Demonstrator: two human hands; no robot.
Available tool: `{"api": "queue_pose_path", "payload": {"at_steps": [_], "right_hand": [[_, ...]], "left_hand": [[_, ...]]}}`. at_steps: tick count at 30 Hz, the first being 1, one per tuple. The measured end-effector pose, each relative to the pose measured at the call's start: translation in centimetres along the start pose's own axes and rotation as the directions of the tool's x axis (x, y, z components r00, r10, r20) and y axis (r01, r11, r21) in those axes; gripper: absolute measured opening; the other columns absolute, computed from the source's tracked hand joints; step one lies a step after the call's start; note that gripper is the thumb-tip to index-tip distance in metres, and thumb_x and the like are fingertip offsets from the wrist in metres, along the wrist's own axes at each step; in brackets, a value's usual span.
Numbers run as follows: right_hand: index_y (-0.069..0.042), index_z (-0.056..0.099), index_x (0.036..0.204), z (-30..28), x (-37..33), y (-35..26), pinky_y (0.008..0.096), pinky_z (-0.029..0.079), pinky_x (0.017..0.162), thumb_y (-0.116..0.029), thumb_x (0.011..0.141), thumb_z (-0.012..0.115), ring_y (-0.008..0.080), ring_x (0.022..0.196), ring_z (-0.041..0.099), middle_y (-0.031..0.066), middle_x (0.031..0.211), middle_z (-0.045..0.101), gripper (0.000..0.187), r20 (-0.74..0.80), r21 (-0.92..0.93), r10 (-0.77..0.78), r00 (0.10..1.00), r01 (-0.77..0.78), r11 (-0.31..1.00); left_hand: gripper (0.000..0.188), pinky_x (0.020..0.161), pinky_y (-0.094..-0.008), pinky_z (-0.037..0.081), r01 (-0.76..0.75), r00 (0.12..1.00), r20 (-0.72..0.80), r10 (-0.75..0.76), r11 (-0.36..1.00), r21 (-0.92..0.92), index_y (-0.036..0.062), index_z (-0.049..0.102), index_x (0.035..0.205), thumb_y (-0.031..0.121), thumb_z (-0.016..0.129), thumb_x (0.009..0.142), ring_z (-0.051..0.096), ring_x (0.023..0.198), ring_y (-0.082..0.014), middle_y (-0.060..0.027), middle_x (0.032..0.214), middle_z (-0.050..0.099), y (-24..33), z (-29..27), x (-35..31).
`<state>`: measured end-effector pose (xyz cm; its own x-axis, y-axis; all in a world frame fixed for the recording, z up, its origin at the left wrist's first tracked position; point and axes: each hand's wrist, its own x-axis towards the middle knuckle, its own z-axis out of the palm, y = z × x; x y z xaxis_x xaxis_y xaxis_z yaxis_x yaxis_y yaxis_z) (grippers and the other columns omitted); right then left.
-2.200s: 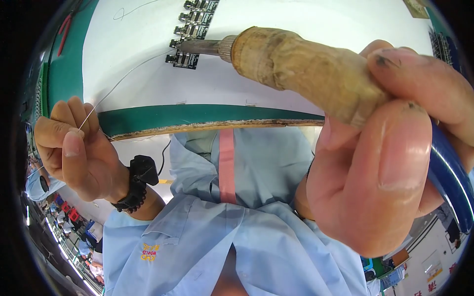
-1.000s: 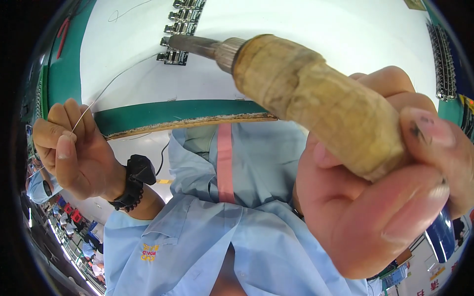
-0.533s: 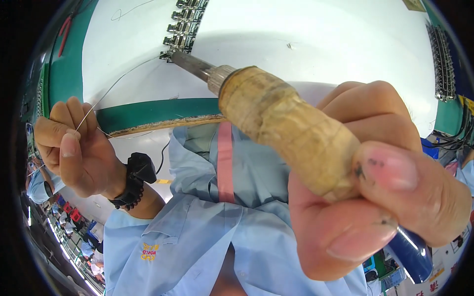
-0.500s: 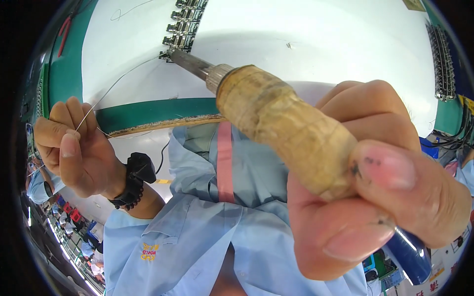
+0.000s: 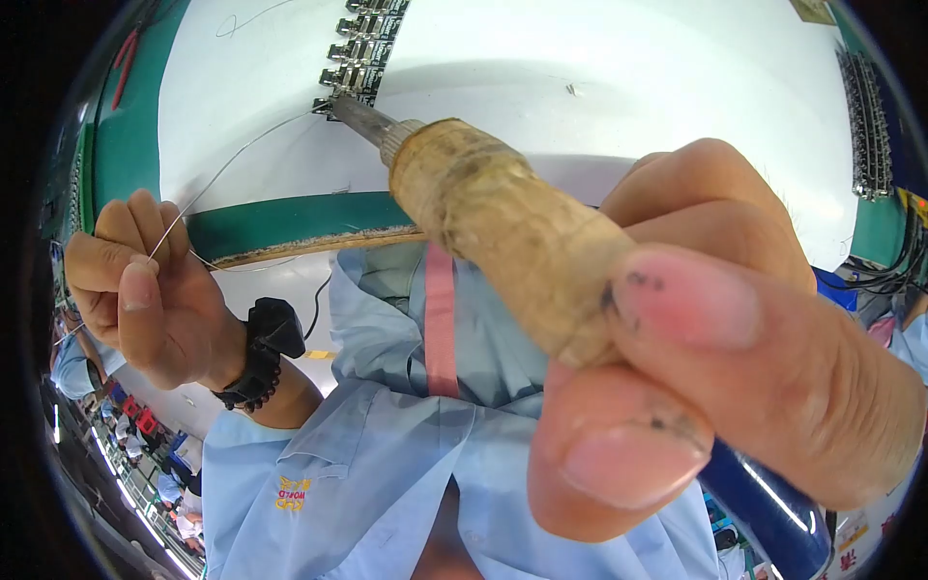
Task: Soldering components or wires onto a terminal block at a factory workbench.
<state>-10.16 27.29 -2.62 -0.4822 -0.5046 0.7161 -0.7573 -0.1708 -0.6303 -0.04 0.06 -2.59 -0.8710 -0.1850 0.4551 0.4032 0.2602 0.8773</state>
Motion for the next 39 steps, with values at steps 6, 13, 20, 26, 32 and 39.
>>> {"api": "queue_pose_path", "payload": {"at_steps": [6, 13, 20, 26, 32, 39], "right_hand": [[-0.004, 0.047, 0.104, 0.2, 0.0, -0.1, 0.0318, 0.038, 0.048, -0.022, 0.093, 0.042, 0.0145, 0.046, 0.048, 0.0114, 0.058, 0.054, 0.021, -0.021, 0.026, 0.017, 1.000, -0.016, 1.000], [-0.004, 0.047, 0.105, 0.1, -0.4, -0.1, 0.0319, 0.038, 0.048, -0.023, 0.094, 0.041, 0.0148, 0.047, 0.048, 0.0117, 0.059, 0.054, 0.022, -0.047, 0.049, 0.038, 0.998, -0.036, 0.998], [-0.003, 0.047, 0.106, 0.1, -0.4, -0.3, 0.0321, 0.038, 0.049, -0.023, 0.094, 0.041, 0.0150, 0.048, 0.048, 0.0121, 0.060, 0.054, 0.023, -0.071, 0.087, 0.046, 0.996, -0.040, 0.995], [-0.003, 0.047, 0.106, -0.2, -0.9, -0.4, 0.0323, 0.038, 0.049, -0.023, 0.095, 0.040, 0.0153, 0.048, 0.048, 0.0124, 0.061, 0.055, 0.024, -0.097, 0.103, 0.062, 0.993, -0.052, 0.993], [-0.003, 0.047, 0.107, 0.6, -0.6, 0.3, 0.0324, 0.038, 0.049, -0.023, 0.095, 0.039, 0.0155, 0.049, 0.048, 0.0127, 0.062, 0.055, 0.025, -0.125, 0.131, 0.078, 0.989, -0.062, 0.989], [-0.003, 0.047, 0.108, -0.1, -1.1, -0.1, 0.0327, 0.039, 0.050, -0.023, 0.095, 0.039, 0.0156, 0.050, 0.049, 0.0133, 0.063, 0.055, 0.026, -0.156, 0.148, 0.087, 0.984, -0.064, 0.987]], "left_hand": [[0.011, 0.052, -0.0268, 0.017, -0.012, 1.000, 0.005, 0.012, 1.000, 0.021, 0.0090, 0.048, 0.072, 0.005, 0.056, 0.078, 0.020, 0.057, -0.0106, 0.0004, 0.061, 0.030, 0.0, -0.1, 0.1], [0.011, 0.052, -0.0266, 0.017, -0.020, 1.000, -0.013, 0.021, 0.998, 0.065, 0.0083, 0.048, 0.071, 0.005, 0.056, 0.079, 0.021, 0.057, -0.0103, 0.0005, 0.061, 0.029, -0.2, 0.7, 0.1], [0.012, 0.050, -0.0258, 0.016, -0.034, 0.999, -0.033, 0.037, 0.996, 0.086, 0.0074, 0.047, 0.071, 0.005, 0.056, 0.079, 0.021, 0.058, -0.0099, 0.0001, 0.061, 0.030, 0.2, 0.4, 0.2], [0.011, 0.050, -0.0252, 0.017, -0.023, 0.999, -0.040, 0.023, 1.000, 0.012, 0.0071, 0.047, 0.072, 0.004, 0.054, 0.079, 0.022, 0.058, -0.0100, -0.0002, 0.063, 0.030, 0.0, 0.2, 0.2], [0.010, 0.050, -0.0253, 0.018, -0.017, 0.999, -0.033, 0.017, 1.000, -0.005, 0.0071, 0.047, 0.072, 0.004, 0.054, 0.079, 0.022, 0.058, -0.0101, -0.0003, 0.063, 0.030, 0.2, -0.2, 0.3], [0.012, 0.051, -0.0253, 0.017, 0.002, 0.999, -0.048, -0.002, 1.000, -0.014, 0.0080, 0.047, 0.072, 0.006, 0.057, 0.078, 0.021, 0.058, -0.0099, -0.0001, 0.062, 0.031, 0.2, 0.3, 0.2]]}}
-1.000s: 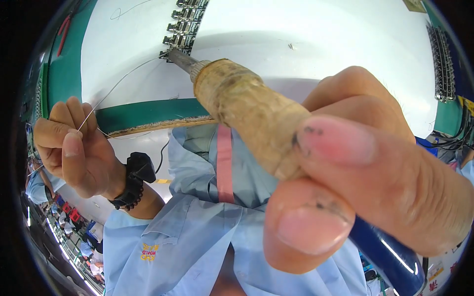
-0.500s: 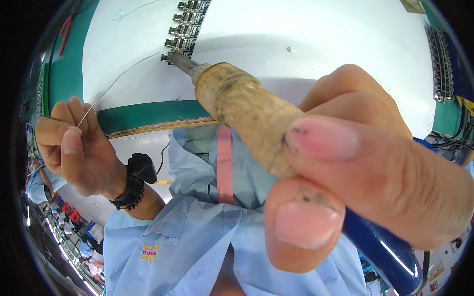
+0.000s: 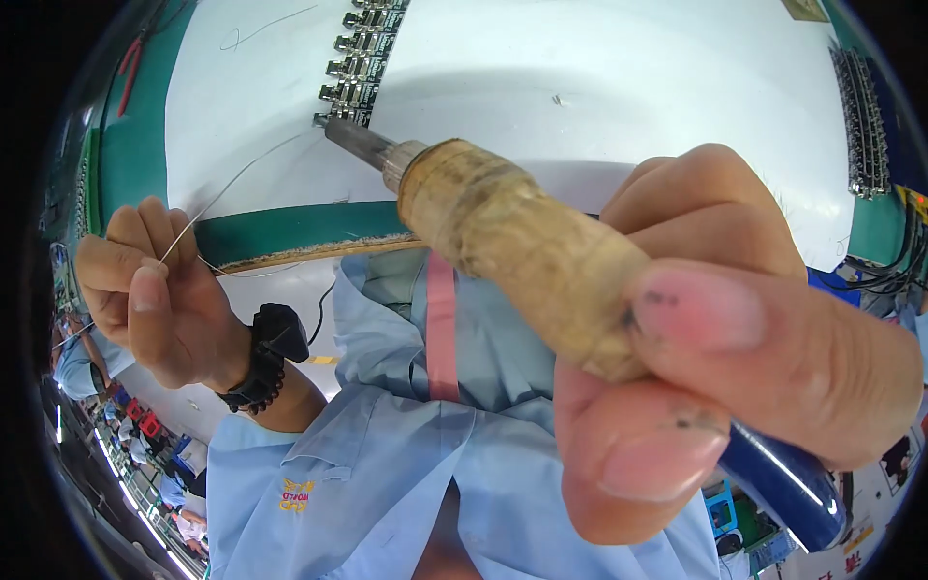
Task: Soldering components or wires onto a terminal block at a factory workbench.
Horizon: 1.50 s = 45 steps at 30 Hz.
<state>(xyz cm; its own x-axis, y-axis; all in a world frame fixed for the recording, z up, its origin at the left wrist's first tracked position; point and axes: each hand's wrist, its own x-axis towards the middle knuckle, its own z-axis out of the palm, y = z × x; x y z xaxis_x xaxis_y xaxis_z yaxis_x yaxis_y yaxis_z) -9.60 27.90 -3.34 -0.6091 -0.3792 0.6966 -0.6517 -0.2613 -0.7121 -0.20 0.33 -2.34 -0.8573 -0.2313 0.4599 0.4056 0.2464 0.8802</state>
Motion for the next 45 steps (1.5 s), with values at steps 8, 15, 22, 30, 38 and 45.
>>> {"api": "queue_pose_path", "payload": {"at_steps": [8, 15, 22, 30, 38, 45], "right_hand": [[-0.003, 0.047, 0.108, 0.3, 0.1, -0.3, 0.0333, 0.040, 0.050, -0.024, 0.096, 0.038, 0.0158, 0.051, 0.050, 0.0141, 0.064, 0.056, 0.026, -0.039, 0.012, 0.000, 0.999, 0.000, 1.000], [-0.003, 0.047, 0.108, 1.2, -0.1, 0.4, 0.0338, 0.041, 0.051, -0.024, 0.096, 0.037, 0.0160, 0.052, 0.051, 0.0148, 0.065, 0.057, 0.026, -0.069, 0.028, -0.004, 0.998, 0.006, 1.000], [-0.003, 0.047, 0.108, 1.3, -0.4, 0.5, 0.0343, 0.042, 0.051, -0.024, 0.096, 0.037, 0.0162, 0.053, 0.052, 0.0156, 0.066, 0.058, 0.026, -0.101, 0.035, -0.003, 0.995, 0.007, 0.999], [-0.004, 0.047, 0.108, 1.6, -0.2, 0.8, 0.0349, 0.044, 0.052, -0.025, 0.097, 0.036, 0.0163, 0.055, 0.053, 0.0164, 0.068, 0.059, 0.026, -0.137, 0.050, -0.009, 0.991, 0.016, 0.999], [-0.004, 0.047, 0.109, 2.0, -0.5, 0.9, 0.0354, 0.045, 0.052, -0.025, 0.097, 0.036, 0.0165, 0.056, 0.055, 0.0172, 0.069, 0.060, 0.026, -0.178, 0.059, -0.014, 0.984, 0.025, 0.998], [-0.004, 0.047, 0.109, 2.1, -0.1, 1.5, 0.0359, 0.046, 0.053, -0.025, 0.098, 0.035, 0.0167, 0.057, 0.056, 0.0180, 0.070, 0.061, 0.026, -0.205, 0.079, -0.020, 0.978, 0.037, 0.996]], "left_hand": [[0.013, 0.050, -0.0258, 0.016, -0.016, 1.000, 0.015, 0.014, 0.997, 0.075, 0.0087, 0.047, 0.071, 0.007, 0.058, 0.078, 0.021, 0.055, -0.0091, 0.0007, 0.060, 0.031, 0.0, 0.5, 0.1], [0.015, 0.049, -0.0256, 0.015, -0.042, 0.999, 0.037, 0.038, 0.993, 0.109, 0.0090, 0.046, 0.070, 0.008, 0.059, 0.078, 0.021, 0.055, -0.0088, 0.0007, 0.060, 0.032, 0.1, 0.4, 0.2], [0.015, 0.048, -0.0241, 0.016, -0.064, 0.998, 0.015, 0.063, 0.996, 0.068, 0.0063, 0.047, 0.072, 0.005, 0.061, 0.076, 0.023, 0.054, -0.0074, 0.0008, 0.061, 0.033, -0.2, 0.8, 0.2], [0.017, 0.047, -0.0221, 0.018, -0.096, 0.995, -0.002, 0.096, 0.994, 0.052, 0.0035, 0.048, 0.076, 0.000, 0.065, 0.076, 0.026, 0.053, -0.0046, 0.0019, 0.060, 0.037, -0.8, 0.7, 0.2], [0.014, 0.048, -0.0241, 0.016, -0.055, 0.998, -0.036, 0.058, 0.996, 0.066, 0.0046, 0.045, 0.072, 0.003, 0.058, 0.077, 0.022, 0.056, -0.0074, 0.0010, 0.061, 0.032, -0.2, 0.9, 0.0], [0.012, 0.047, -0.0231, 0.018, -0.066, 0.994, -0.081, 0.067, 0.998, 0.023, 0.0017, 0.047, 0.075, 0.003, 0.059, 0.078, 0.025, 0.054, -0.0070, 0.0004, 0.060, 0.036, -0.8, -0.3, 0.4]]}}
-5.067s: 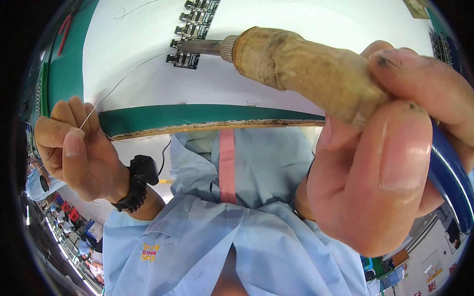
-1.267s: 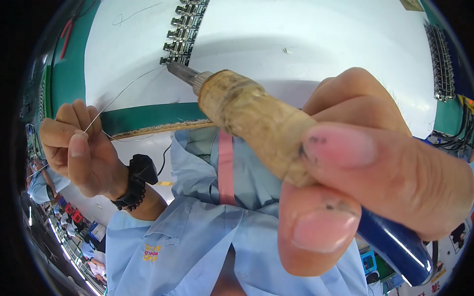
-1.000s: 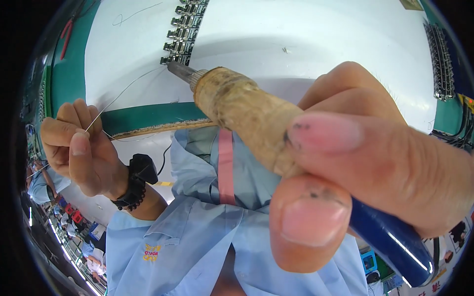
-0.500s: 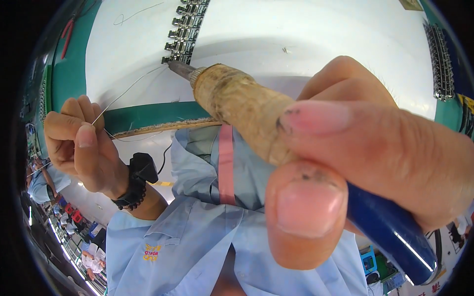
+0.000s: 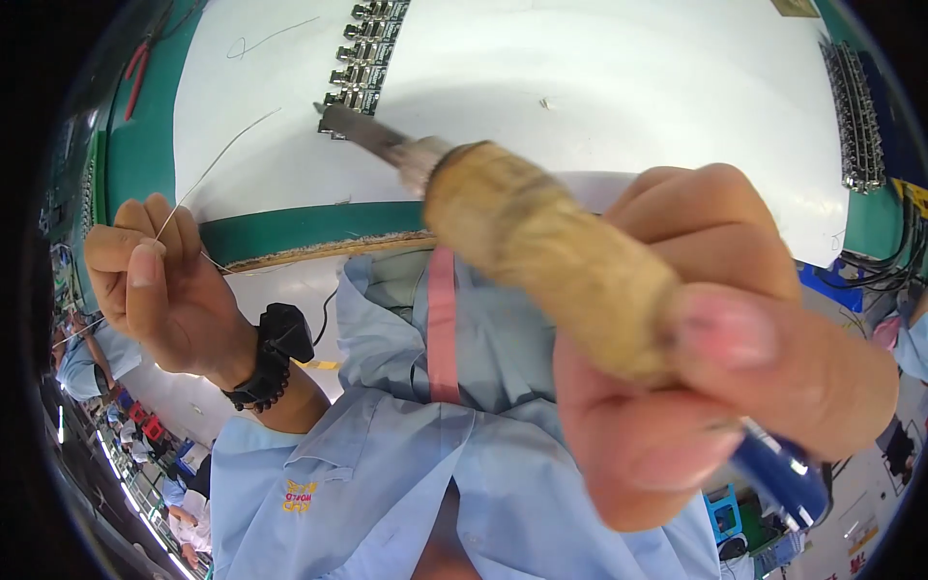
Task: Soldering components or wires onto a terminal block at a factory workbench.
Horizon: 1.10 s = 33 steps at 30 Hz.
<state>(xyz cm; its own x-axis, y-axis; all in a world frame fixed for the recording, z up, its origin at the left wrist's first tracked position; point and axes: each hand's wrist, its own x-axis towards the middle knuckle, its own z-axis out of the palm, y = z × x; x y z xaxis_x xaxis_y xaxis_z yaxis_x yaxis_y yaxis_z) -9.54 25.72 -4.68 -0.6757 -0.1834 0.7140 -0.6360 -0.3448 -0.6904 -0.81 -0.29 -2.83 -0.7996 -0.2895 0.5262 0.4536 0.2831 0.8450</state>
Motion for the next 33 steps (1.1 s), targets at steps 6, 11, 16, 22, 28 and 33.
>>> {"api": "queue_pose_path", "payload": {"at_steps": [6, 11, 16, 22, 28, 33], "right_hand": [[-0.004, 0.045, 0.111, -0.7, 1.2, 0.0, 0.0316, 0.047, 0.049, -0.029, 0.099, 0.037, 0.0169, 0.056, 0.057, 0.0214, 0.077, 0.063, 0.028, -0.097, 0.016, -0.121, 0.988, 0.123, 0.992], [-0.006, 0.041, 0.115, -0.7, 1.8, 0.3, 0.0251, 0.045, 0.045, -0.030, 0.099, 0.040, 0.0167, 0.055, 0.057, 0.0249, 0.082, 0.064, 0.030, 0.082, -0.262, -0.020, 0.996, 0.041, 0.964], [-0.006, 0.040, 0.108, 1.5, 2.0, 0.2, 0.0237, 0.047, 0.051, -0.011, 0.089, 0.059, 0.0193, 0.062, 0.062, 0.0247, 0.084, 0.065, 0.027, -0.054, -0.162, -0.030, 0.998, 0.021, 0.987], [-0.010, 0.033, 0.100, 1.7, 1.5, 0.3, 0.0224, 0.047, 0.046, -0.004, 0.088, 0.059, 0.0172, 0.055, 0.058, 0.0231, 0.079, 0.064, 0.030, -0.114, -0.295, -0.105, 0.988, 0.067, 0.953], [-0.011, 0.032, 0.100, 1.5, 1.9, 0.3, 0.0225, 0.047, 0.047, 0.005, 0.084, 0.059, 0.0164, 0.055, 0.058, 0.0206, 0.073, 0.062, 0.035, -0.080, -0.310, -0.107, 0.991, 0.078, 0.947], [-0.011, 0.032, 0.099, 1.6, 2.1, -0.1, 0.0222, 0.047, 0.045, 0.004, 0.084, 0.059, 0.0161, 0.053, 0.057, 0.0197, 0.071, 0.062, 0.035, -0.098, -0.330, -0.068, 0.993, 0.032, 0.944]], "left_hand": [[0.007, 0.045, -0.0223, 0.020, 0.046, 0.987, -0.156, -0.048, 0.999, -0.019, 0.0002, 0.050, 0.079, 0.002, 0.055, 0.084, 0.027, 0.052, -0.0060, 0.0008, 0.060, 0.037, 0.7, 1.7, 0.5], [0.007, 0.044, -0.0214, 0.022, 0.164, 0.894, -0.415, -0.168, 0.985, -0.045, -0.0005, 0.053, 0.086, 0.006, 0.053, 0.089, 0.029, 0.051, -0.0046, 0.0017, 0.060, 0.038, 1.6, 3.6, 0.7], [0.008, 0.044, -0.0196, 0.031, 0.260, 0.910, -0.252, -0.328, 0.928, -0.268, -0.0010, 0.052, 0.094, 0.006, 0.054, 0.092, 0.040, 0.050, -0.0041, 0.0004, 0.064, 0.049, 3.9, 9.4, 0.4], [0.007, 0.050, -0.0227, 0.040, 0.232, 0.972, 0.051, -0.230, 0.972, -0.033, 0.0016, 0.058, 0.089, 0.001, 0.063, 0.084, 0.052, 0.056, -0.0103, -0.0064, 0.073, 0.058, 4.1, 12.7, -1.5], [0.020, 0.058, -0.0313, 0.044, -0.064, 0.950, 0.311, 0.009, 0.984, 0.167, 0.0023, 0.059, 0.089, 0.001, 0.071, 0.073, 0.054, 0.065, -0.0206, -0.0090, 0.082, 0.059, 3.2, 10.9, 0.0], [0.024, 0.068, -0.0358, 0.044, 0.114, 0.990, -0.003, -0.140, 0.797, 0.593, 0.0030, 0.059, 0.090, 0.006, 0.074, 0.071, 0.052, 0.074, -0.0241, -0.0089, 0.083, 0.058, 3.5, 9.7, 1.2]]}}
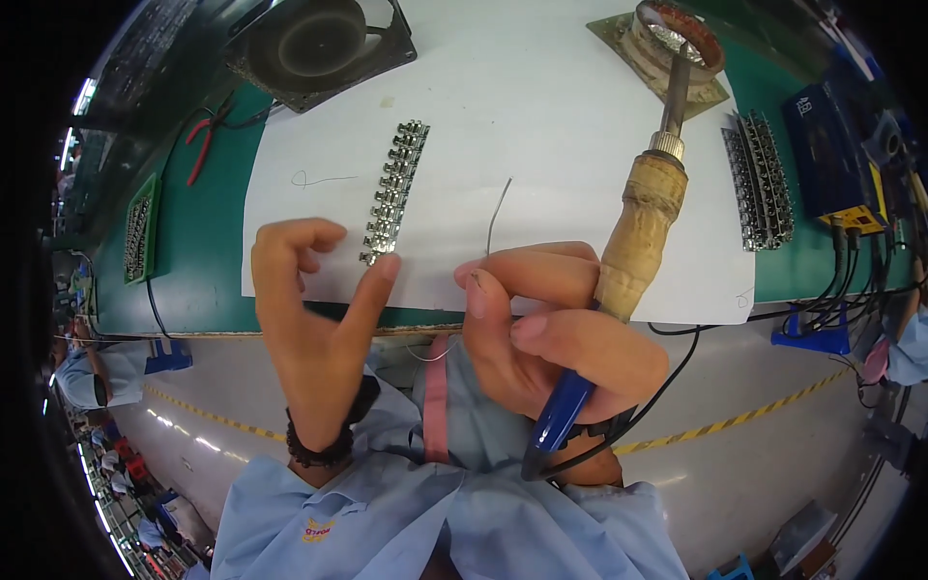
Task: Soldering components or wires onto a terminal block at a factory workbench.
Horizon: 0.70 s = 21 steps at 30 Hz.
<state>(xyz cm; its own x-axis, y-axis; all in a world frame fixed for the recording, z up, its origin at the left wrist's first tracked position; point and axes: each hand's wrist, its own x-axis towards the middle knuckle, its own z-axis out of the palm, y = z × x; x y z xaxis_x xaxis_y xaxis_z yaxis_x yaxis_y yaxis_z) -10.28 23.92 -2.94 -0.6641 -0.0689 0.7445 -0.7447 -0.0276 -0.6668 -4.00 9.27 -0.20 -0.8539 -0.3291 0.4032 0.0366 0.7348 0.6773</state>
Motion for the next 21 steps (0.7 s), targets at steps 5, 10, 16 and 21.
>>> {"api": "queue_pose_path", "payload": {"at_steps": [5, 10, 16, 21], "right_hand": [[-0.008, 0.040, 0.097, 0.2, -0.4, 0.5, 0.0236, 0.047, 0.053, 0.013, 0.074, 0.068, 0.0204, 0.057, 0.062, 0.0174, 0.072, 0.064, 0.042, -0.102, 0.109, 0.009, 0.995, 0.002, 0.994], [-0.008, 0.038, 0.098, 0.5, -0.6, 0.6, 0.0239, 0.046, 0.051, 0.012, 0.075, 0.066, 0.0197, 0.055, 0.060, 0.0176, 0.070, 0.063, 0.041, -0.087, 0.084, -0.017, 0.996, 0.024, 0.996], [-0.010, 0.033, 0.100, 1.2, -0.4, 0.3, 0.0235, 0.042, 0.047, 0.006, 0.083, 0.059, 0.0166, 0.048, 0.051, 0.0174, 0.067, 0.059, 0.035, -0.127, 0.000, -0.017, 0.992, 0.017, 1.000], [-0.010, 0.034, 0.101, 1.1, -0.2, 0.1, 0.0220, 0.037, 0.036, -0.001, 0.090, 0.052, 0.0131, 0.046, 0.046, 0.0156, 0.071, 0.057, 0.022, -0.063, -0.118, -0.063, 0.996, 0.055, 0.992]], "left_hand": [[0.027, 0.068, -0.0293, 0.042, 0.019, 0.990, 0.130, -0.049, 0.975, 0.223, 0.0020, 0.058, 0.092, 0.004, 0.073, 0.070, 0.052, 0.075, -0.0181, -0.0069, 0.085, 0.057, -1.3, -1.3, 1.3], [0.025, 0.064, -0.0241, 0.046, 0.240, 0.962, 0.129, -0.239, 0.971, 0.003, -0.0006, 0.058, 0.095, -0.002, 0.071, 0.073, 0.058, 0.074, -0.0143, -0.0060, 0.082, 0.061, -2.2, -3.4, 1.9], [0.027, 0.062, -0.0184, 0.048, 0.317, 0.944, 0.100, -0.315, 0.776, -0.546, -0.0045, 0.057, 0.104, -0.005, 0.065, 0.078, 0.061, 0.072, -0.0097, -0.0062, 0.080, 0.062, -3.8, -5.0, 1.3], [0.032, 0.058, -0.0192, 0.051, 0.240, 0.958, 0.062, -0.279, 0.667, -0.705, -0.0058, 0.055, 0.111, -0.003, 0.062, 0.080, 0.062, 0.065, -0.0101, -0.0086, 0.081, 0.064, -3.7, -5.5, 1.0]]}}
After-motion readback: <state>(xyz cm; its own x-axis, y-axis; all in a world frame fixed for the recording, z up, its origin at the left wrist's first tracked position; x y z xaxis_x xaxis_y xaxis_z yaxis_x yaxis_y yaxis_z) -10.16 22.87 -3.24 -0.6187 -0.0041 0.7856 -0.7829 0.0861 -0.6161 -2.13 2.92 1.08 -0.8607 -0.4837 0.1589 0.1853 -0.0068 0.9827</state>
